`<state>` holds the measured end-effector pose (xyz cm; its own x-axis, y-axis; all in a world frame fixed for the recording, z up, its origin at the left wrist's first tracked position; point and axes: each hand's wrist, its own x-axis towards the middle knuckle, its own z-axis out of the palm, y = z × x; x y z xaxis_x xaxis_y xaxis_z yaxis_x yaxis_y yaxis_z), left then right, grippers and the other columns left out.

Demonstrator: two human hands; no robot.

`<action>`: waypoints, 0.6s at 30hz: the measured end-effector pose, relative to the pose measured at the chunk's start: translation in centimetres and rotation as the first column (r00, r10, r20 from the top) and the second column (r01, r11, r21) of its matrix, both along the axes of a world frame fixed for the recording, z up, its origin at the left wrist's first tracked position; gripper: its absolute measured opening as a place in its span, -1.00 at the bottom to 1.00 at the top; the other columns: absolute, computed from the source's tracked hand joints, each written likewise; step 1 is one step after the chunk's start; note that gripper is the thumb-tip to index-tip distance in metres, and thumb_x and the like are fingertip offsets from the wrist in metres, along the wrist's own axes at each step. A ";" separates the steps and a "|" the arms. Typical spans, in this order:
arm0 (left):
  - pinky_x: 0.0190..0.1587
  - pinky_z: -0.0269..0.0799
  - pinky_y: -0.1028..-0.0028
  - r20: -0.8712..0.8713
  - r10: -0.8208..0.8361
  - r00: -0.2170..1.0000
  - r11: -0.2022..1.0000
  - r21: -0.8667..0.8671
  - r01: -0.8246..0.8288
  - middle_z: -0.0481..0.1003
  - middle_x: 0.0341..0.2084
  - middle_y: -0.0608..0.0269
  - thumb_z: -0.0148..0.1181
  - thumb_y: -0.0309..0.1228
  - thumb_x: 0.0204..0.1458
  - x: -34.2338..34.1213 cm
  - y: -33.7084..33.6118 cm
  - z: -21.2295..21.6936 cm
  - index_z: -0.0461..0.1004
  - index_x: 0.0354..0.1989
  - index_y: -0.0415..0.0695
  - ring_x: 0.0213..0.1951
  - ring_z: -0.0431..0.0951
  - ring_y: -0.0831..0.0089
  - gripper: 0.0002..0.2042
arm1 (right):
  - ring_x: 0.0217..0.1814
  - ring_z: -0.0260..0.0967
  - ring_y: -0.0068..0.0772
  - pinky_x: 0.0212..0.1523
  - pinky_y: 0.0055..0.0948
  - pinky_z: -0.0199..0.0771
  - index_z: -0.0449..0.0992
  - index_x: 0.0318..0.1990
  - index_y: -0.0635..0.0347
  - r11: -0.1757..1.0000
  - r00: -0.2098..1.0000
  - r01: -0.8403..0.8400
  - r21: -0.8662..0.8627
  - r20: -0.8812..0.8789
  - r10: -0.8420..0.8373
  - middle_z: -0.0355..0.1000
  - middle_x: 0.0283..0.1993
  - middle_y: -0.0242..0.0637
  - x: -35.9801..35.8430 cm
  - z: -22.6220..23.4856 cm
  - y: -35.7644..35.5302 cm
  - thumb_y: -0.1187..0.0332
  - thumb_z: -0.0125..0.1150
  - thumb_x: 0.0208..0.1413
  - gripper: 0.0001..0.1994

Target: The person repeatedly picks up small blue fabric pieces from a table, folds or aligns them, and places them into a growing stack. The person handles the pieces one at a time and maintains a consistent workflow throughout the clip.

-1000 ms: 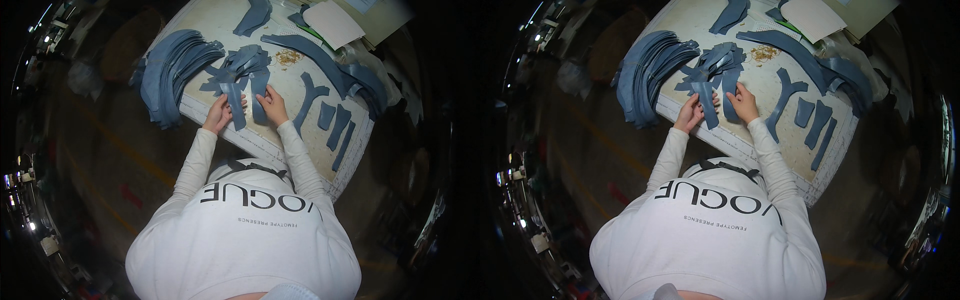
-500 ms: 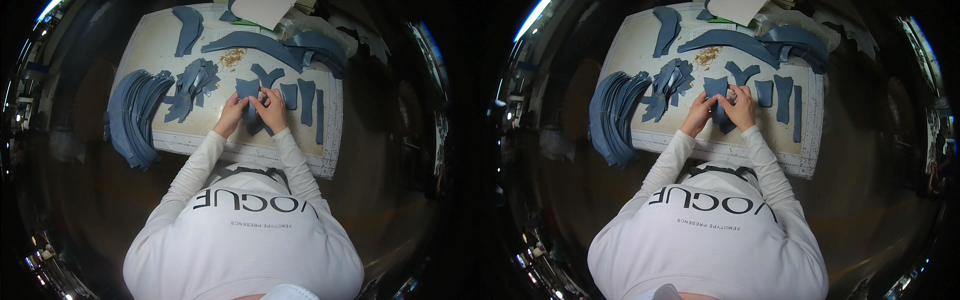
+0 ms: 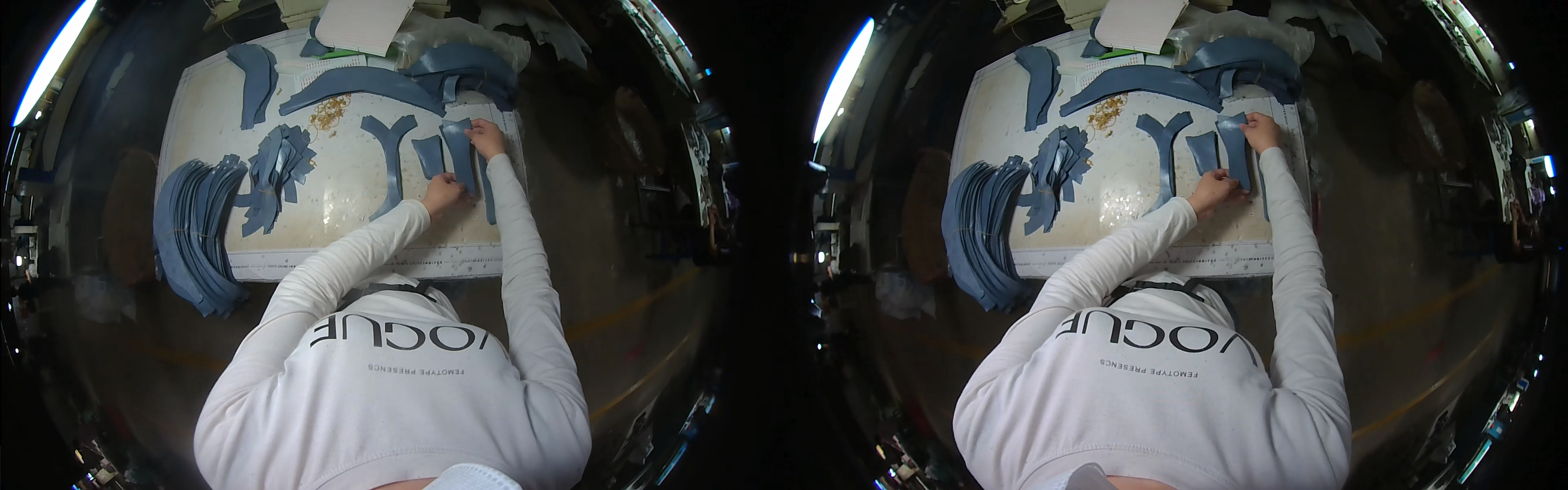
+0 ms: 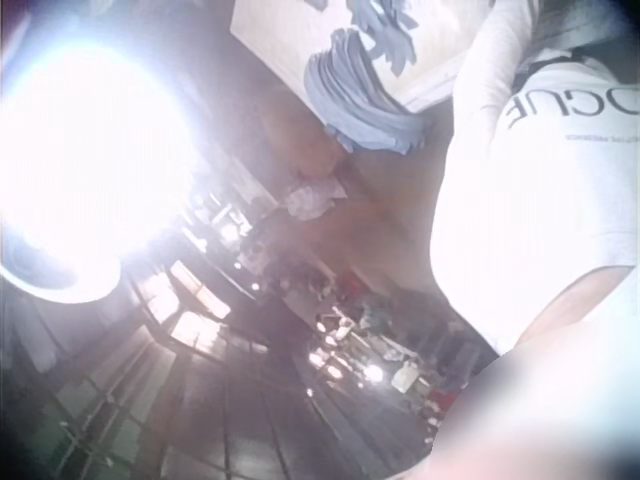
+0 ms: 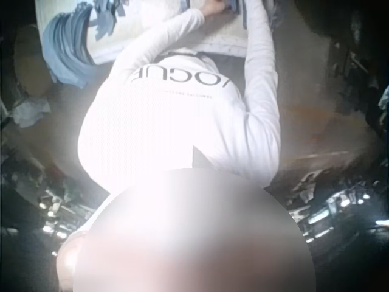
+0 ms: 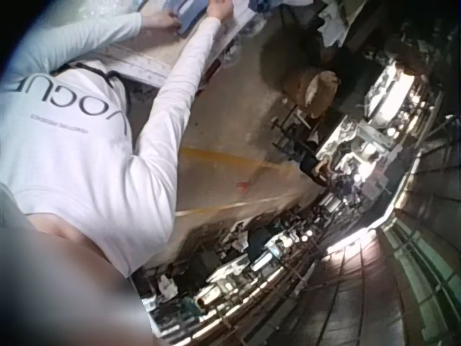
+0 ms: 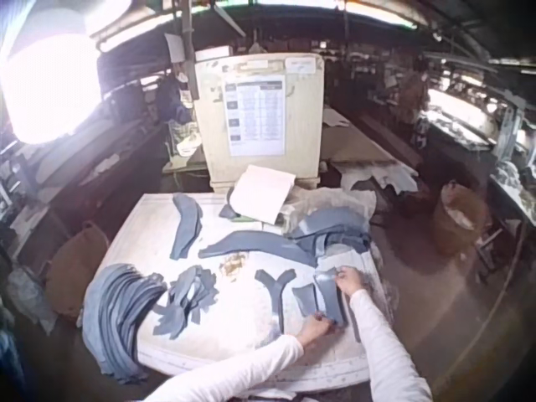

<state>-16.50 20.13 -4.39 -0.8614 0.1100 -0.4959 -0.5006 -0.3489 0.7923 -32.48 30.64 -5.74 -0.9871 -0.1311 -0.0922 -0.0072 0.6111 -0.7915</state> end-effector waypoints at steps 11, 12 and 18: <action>-0.21 0.43 0.63 -0.281 -0.073 0.957 0.997 -0.033 0.066 0.52 -0.25 0.24 -0.01 -0.37 0.18 5.5 -10.3 4.3 0.41 -0.07 -0.18 -0.27 0.54 0.53 -0.78 | -0.08 0.37 -0.05 -0.07 -0.28 0.42 0.31 0.06 0.14 0.917 0.898 0.059 0.395 -0.422 0.124 0.27 -0.01 -0.04 5.4 2.1 -2.3 0.44 0.31 -0.11 -0.49; -0.22 0.42 0.65 -0.305 0.002 0.952 0.990 -0.134 -0.046 0.52 -0.26 0.24 -0.01 -0.38 0.18 5.9 -13.1 4.4 0.42 -0.08 -0.18 -0.27 0.54 0.54 -0.79 | -0.04 0.34 -0.02 -0.05 -0.25 0.42 0.26 0.11 0.11 0.914 0.899 0.061 0.402 -0.419 0.124 0.23 0.01 -0.03 6.3 2.5 -2.3 0.44 0.31 -0.11 -0.43; -0.26 0.45 0.46 -0.512 0.366 0.777 0.200 -0.772 -0.603 0.58 -0.44 0.18 0.14 -0.31 -0.01 9.8 -28.6 5.5 0.54 -0.26 -0.15 -0.37 0.59 0.36 -0.79 | 0.07 0.23 0.08 -0.01 -0.14 0.38 0.11 0.25 0.03 0.785 0.985 -0.013 0.619 -0.127 0.116 0.17 0.04 0.04 13.9 3.3 -2.5 0.39 0.28 -0.07 -0.32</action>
